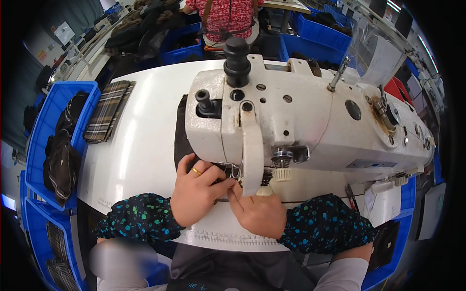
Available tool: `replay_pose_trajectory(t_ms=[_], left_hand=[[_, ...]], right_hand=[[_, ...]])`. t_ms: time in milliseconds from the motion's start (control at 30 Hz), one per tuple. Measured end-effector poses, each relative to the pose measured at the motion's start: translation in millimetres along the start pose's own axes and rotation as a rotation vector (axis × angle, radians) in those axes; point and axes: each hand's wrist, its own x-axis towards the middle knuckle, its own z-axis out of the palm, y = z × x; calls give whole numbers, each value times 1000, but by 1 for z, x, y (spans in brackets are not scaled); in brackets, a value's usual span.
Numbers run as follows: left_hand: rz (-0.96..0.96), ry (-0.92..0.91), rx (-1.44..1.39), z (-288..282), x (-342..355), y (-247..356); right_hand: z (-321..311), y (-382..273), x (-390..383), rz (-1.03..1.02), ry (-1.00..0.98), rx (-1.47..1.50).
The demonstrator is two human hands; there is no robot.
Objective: Sewing internal components or linings for small leather pouches using an industrial sewing machine.
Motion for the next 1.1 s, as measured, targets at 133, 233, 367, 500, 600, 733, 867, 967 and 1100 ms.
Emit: replay_pose_trajectory(t_ms=[133, 233, 367, 500, 600, 733, 867, 967, 1100], left_hand=[[10, -39, -68, 0, 1, -5], [28, -39, -106, 1, 4, -6], [34, -57, -93, 0, 3, -6], [55, -49, -81, 3, 3, -7], [79, -66, -87, 2, 4, -8], [93, -117, -80, 0, 7, -13], [128, -93, -80, -1, 10, -13], [126, -104, -64, -2, 12, -12], [96, -152, -62, 2, 16, -12]], right_hand=[[0, 0, 0, 7, 14, 54], [5, -2, -3, -11, 46, 78], [4, -1, -2, -26, 49, 92], [5, -1, -3, -28, 48, 93], [4, -1, -2, -28, 36, 101], [6, 0, -2, -37, 41, 98], [5, 1, -1, -30, 40, 119], [7, 0, -1, -4, 24, 100], [4, 2, 3, 44, -57, 50]])
